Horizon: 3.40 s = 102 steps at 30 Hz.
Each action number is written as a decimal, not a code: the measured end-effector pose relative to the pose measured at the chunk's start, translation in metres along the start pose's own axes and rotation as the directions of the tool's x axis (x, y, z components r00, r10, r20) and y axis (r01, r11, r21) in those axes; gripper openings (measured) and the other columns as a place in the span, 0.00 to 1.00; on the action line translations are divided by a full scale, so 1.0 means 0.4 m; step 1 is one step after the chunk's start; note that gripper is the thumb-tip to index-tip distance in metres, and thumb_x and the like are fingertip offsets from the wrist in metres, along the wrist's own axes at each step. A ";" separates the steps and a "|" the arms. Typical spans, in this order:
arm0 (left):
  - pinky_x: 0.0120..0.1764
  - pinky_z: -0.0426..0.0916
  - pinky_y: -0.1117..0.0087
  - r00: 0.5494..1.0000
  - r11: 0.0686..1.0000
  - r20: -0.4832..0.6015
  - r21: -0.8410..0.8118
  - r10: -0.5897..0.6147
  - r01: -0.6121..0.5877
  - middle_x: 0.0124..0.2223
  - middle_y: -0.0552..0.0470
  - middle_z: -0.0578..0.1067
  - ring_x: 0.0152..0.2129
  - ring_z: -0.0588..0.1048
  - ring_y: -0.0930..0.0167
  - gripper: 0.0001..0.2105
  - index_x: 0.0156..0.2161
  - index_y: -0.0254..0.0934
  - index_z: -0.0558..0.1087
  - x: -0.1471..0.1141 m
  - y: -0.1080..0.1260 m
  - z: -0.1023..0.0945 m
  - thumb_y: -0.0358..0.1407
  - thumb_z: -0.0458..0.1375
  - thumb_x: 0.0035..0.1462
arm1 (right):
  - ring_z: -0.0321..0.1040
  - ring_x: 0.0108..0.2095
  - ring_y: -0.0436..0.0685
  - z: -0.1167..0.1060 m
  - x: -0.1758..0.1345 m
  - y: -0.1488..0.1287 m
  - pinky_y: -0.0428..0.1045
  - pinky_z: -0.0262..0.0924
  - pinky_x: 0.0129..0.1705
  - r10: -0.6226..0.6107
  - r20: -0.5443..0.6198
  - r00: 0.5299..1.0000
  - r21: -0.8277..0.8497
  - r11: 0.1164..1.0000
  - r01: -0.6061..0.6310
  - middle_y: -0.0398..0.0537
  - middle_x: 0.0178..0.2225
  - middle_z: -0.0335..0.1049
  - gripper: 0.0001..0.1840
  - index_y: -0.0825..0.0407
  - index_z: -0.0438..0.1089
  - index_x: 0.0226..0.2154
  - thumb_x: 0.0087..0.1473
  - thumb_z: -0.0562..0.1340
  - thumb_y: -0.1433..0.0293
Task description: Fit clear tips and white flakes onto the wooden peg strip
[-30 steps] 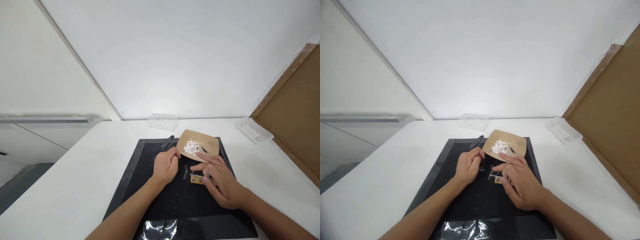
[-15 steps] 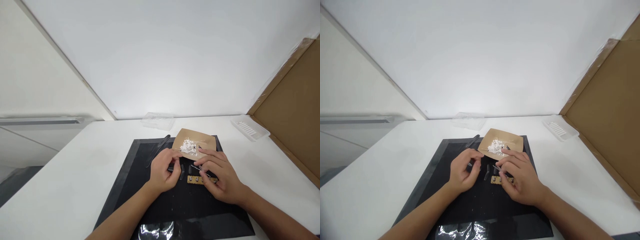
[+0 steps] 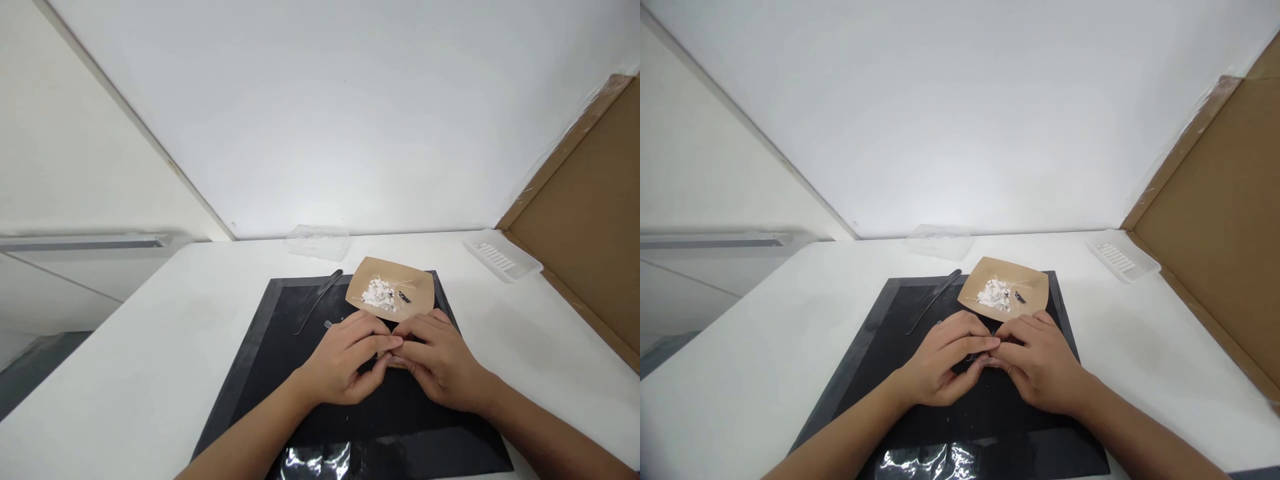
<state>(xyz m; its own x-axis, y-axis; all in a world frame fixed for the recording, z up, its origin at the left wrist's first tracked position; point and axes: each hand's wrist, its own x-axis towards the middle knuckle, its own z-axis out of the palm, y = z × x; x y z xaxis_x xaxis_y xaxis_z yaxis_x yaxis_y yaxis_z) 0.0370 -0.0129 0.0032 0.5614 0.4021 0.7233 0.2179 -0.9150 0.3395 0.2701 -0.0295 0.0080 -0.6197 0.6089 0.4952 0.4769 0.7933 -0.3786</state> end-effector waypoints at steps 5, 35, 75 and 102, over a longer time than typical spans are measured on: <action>0.38 0.76 0.66 0.999 1.000 -0.039 0.019 -0.011 0.012 0.41 0.45 0.79 0.36 0.77 0.67 0.17 0.54 0.37 0.74 -0.003 0.000 0.004 0.24 0.62 0.60 | 0.69 0.40 0.57 0.000 -0.001 0.002 0.55 0.53 0.43 0.014 0.031 0.999 0.046 0.999 -0.016 0.49 0.41 0.75 0.09 0.50 0.70 0.43 0.72 0.54 0.72; 0.31 0.73 0.69 0.997 0.921 -0.056 0.389 0.046 -0.020 0.36 0.47 0.79 0.32 0.78 0.68 0.14 0.58 0.32 0.74 -0.022 0.028 0.017 0.27 0.58 0.69 | 0.61 0.28 0.50 0.014 -0.003 0.012 0.46 0.60 0.29 0.374 0.129 0.918 0.672 0.648 -0.358 0.42 0.36 0.71 0.15 0.47 0.71 0.46 0.63 0.69 0.57; 0.33 0.73 0.69 0.985 0.951 -0.161 0.289 -0.064 0.109 0.35 0.47 0.77 0.31 0.76 0.69 0.10 0.52 0.30 0.76 -0.028 0.013 0.043 0.24 0.62 0.66 | 0.68 0.26 0.49 0.018 -0.007 -0.007 0.45 0.60 0.28 0.243 -0.234 0.941 0.235 0.954 -0.188 0.41 0.27 0.73 0.12 0.48 0.73 0.32 0.65 0.70 0.62; 0.32 0.72 0.69 0.999 0.944 -0.033 0.330 0.027 -0.015 0.31 0.50 0.73 0.30 0.71 0.69 0.04 0.45 0.30 0.76 -0.010 0.028 0.024 0.25 0.59 0.68 | 0.66 0.32 0.53 0.016 0.003 0.011 0.49 0.59 0.33 0.371 -0.156 0.915 0.504 0.827 -0.249 0.43 0.30 0.70 0.11 0.48 0.75 0.30 0.64 0.70 0.64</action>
<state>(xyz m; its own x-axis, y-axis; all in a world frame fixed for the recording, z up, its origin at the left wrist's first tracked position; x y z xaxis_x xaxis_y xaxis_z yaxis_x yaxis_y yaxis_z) 0.0447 -0.0250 -0.0018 0.5402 0.3777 0.7520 0.4608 -0.8805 0.1111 0.2677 -0.0253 0.0019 -0.2928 0.8516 0.4348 0.2342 0.5048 -0.8309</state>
